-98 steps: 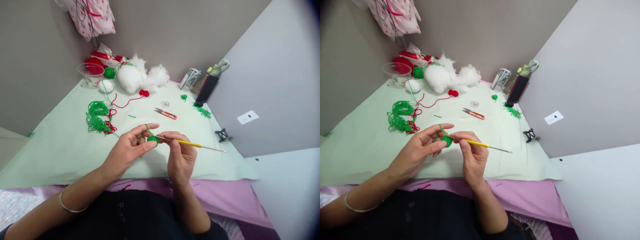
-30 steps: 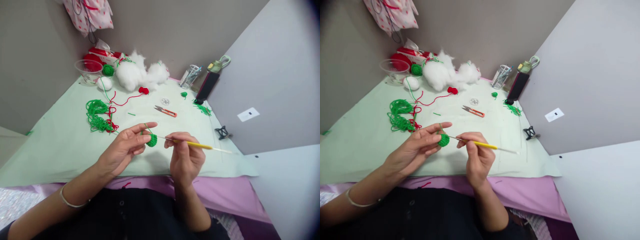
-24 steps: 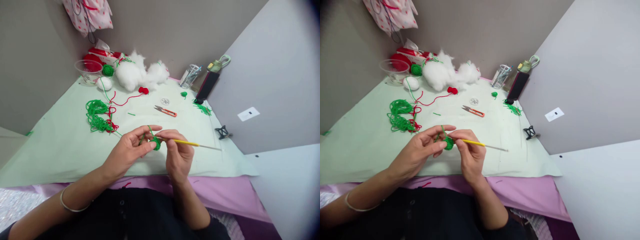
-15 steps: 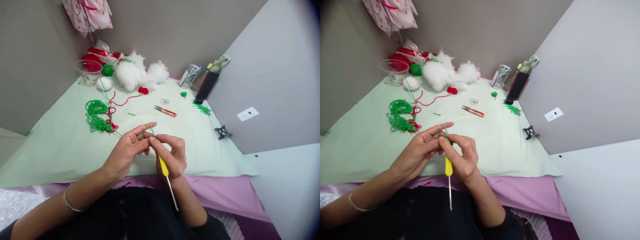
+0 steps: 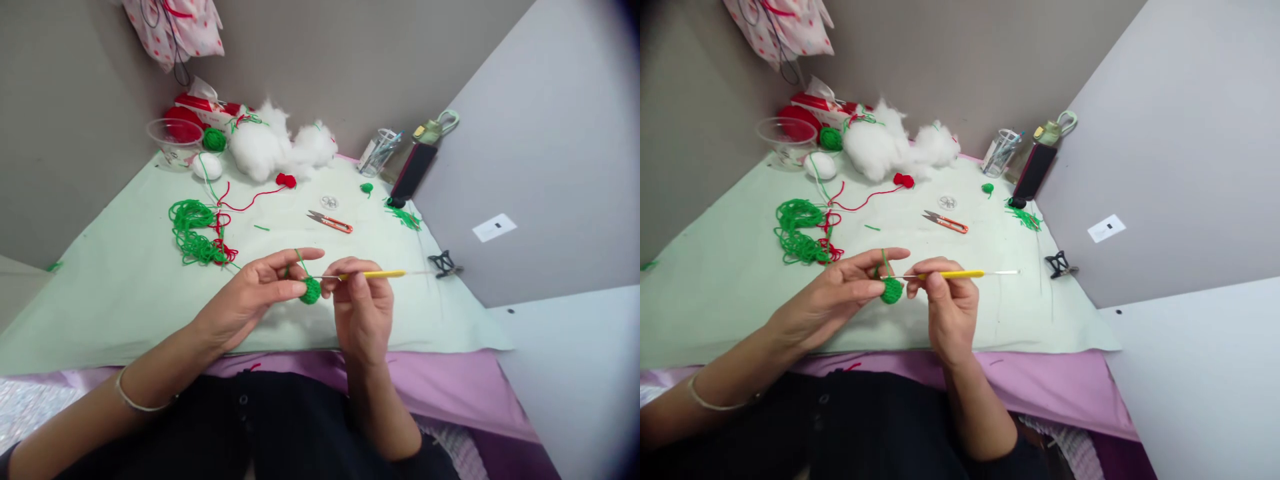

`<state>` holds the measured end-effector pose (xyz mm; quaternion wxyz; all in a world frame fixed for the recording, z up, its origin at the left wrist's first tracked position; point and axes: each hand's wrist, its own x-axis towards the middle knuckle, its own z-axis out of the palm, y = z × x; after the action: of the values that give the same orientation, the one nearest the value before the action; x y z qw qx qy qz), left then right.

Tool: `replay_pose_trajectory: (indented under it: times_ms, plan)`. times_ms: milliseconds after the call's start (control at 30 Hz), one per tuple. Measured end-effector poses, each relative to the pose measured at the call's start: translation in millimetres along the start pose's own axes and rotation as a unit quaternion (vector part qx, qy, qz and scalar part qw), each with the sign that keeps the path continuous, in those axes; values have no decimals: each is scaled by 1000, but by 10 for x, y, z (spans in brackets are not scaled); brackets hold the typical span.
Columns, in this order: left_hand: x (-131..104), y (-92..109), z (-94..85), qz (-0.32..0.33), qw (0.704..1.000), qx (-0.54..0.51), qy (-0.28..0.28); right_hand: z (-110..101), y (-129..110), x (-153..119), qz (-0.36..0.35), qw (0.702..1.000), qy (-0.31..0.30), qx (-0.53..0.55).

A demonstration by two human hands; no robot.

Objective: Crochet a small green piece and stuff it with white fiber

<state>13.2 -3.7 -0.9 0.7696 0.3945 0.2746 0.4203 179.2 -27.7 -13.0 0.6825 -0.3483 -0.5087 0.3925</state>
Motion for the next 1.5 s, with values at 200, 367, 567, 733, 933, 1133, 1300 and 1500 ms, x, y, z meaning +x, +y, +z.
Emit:
replay_pose_trajectory:
  times_ms: [200,367,567,733,933,1133,1300,1500]
  plan:
    - [-25,-10,49,53,992,108,34,13,40,-20,-20,999,-2,-42]
    - [-55,32,31,68,986,151,18,-36,18,59,67,996,-20,54]
    - [-82,71,34,68,973,220,10,-49,-5,78,72,993,-58,77]
    - [-94,92,43,73,962,264,16,-76,-77,49,-30,995,-91,-26]
    - [-68,81,34,90,943,319,36,-110,-138,30,-98,977,-130,-136]
    - [-58,67,43,134,911,387,53,-111,-71,-16,-187,950,-134,-209]
    - [-31,23,-13,200,870,449,49,-123,-113,15,-214,919,-178,-279]
    - [-55,-17,-8,165,913,368,68,-57,21,-60,-355,819,-121,-435]
